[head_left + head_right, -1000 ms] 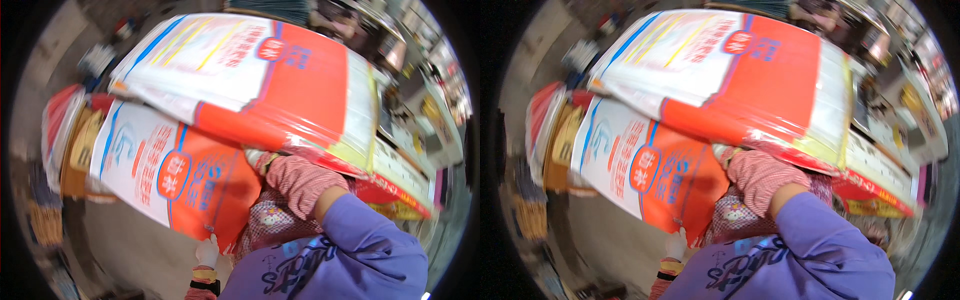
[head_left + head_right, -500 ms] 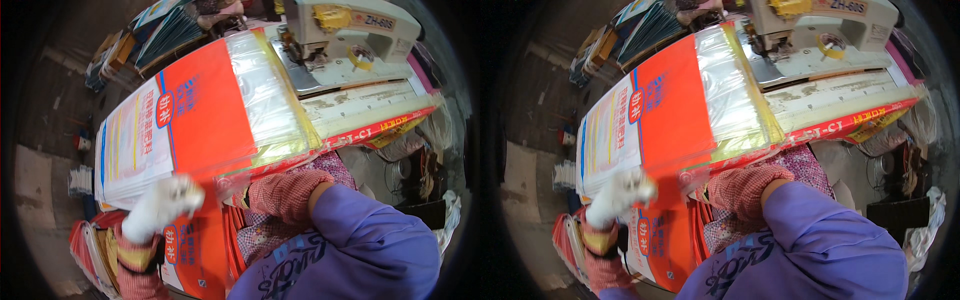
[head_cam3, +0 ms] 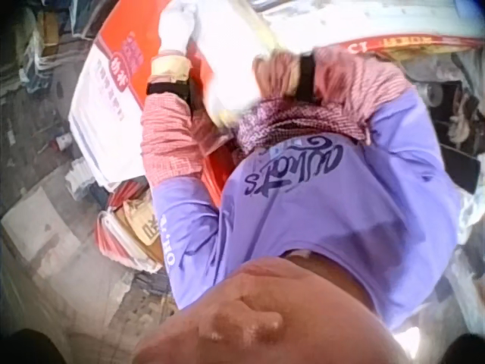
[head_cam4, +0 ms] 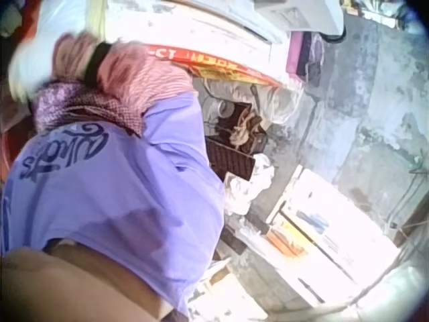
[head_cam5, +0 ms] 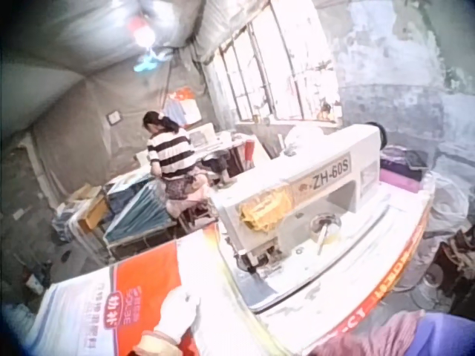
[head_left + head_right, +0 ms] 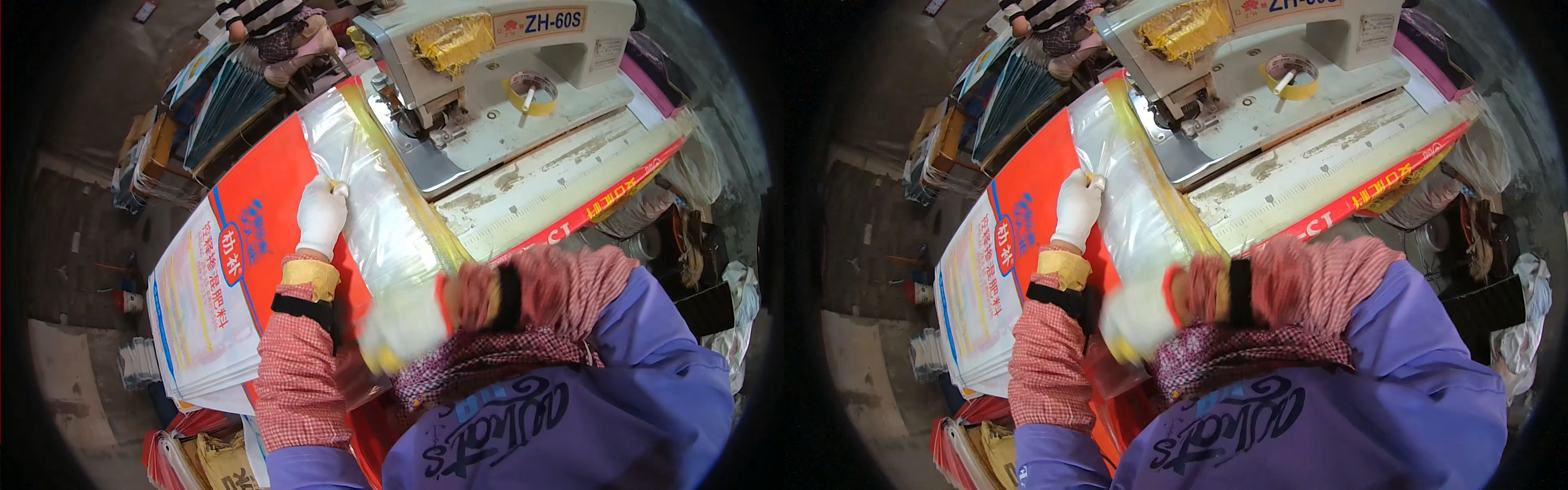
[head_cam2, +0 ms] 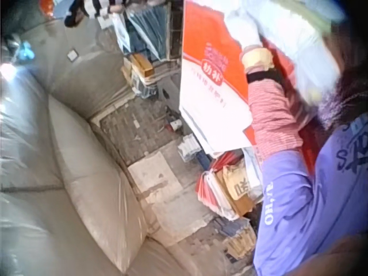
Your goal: Operating an industrial sewing machine to stitch and finish large printed plastic/woven fertilizer bags.
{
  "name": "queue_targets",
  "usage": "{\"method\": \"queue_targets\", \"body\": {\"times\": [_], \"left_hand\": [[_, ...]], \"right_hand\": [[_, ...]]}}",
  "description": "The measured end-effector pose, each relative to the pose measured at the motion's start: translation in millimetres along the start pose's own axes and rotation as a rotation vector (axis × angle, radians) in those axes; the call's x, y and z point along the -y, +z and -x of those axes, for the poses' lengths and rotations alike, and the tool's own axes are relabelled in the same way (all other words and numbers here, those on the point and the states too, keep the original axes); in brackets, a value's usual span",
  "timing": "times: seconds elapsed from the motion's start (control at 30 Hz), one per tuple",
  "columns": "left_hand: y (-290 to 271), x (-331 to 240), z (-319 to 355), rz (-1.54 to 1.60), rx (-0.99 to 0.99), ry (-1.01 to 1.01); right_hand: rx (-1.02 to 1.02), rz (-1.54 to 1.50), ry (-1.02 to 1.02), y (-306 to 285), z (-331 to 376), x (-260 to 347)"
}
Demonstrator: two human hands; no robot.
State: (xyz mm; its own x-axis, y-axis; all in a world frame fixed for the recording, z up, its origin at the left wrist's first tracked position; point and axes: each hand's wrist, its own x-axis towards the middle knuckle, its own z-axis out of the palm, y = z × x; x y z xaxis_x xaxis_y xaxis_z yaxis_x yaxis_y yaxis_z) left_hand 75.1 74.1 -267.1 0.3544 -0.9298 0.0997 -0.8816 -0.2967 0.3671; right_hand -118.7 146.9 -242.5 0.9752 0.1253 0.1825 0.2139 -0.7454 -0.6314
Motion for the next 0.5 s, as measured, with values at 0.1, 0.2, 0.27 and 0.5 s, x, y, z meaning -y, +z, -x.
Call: {"method": "queue_targets", "body": {"times": [0.1,0.2,0.27,0.5], "left_hand": [[-0.7,16.1,-3.0,0.317,-0.007,-0.074],[-5.3,21.2,0.7,0.682,0.017,-0.151],[-11.3,19.4,4.1,0.856,0.034,-0.146],[-45.1,16.1,14.6,1.195,0.185,-0.220]], "right_hand": [[-0.725,0.083,0.532,-72.5,-12.7,-41.9],[-0.521,0.276,0.769,-117.1,-32.0,-86.6],[-0.367,0.339,0.752,-122.8,-49.9,-106.2],[-0.424,0.152,0.581,-98.7,-70.5,-103.3]]}}
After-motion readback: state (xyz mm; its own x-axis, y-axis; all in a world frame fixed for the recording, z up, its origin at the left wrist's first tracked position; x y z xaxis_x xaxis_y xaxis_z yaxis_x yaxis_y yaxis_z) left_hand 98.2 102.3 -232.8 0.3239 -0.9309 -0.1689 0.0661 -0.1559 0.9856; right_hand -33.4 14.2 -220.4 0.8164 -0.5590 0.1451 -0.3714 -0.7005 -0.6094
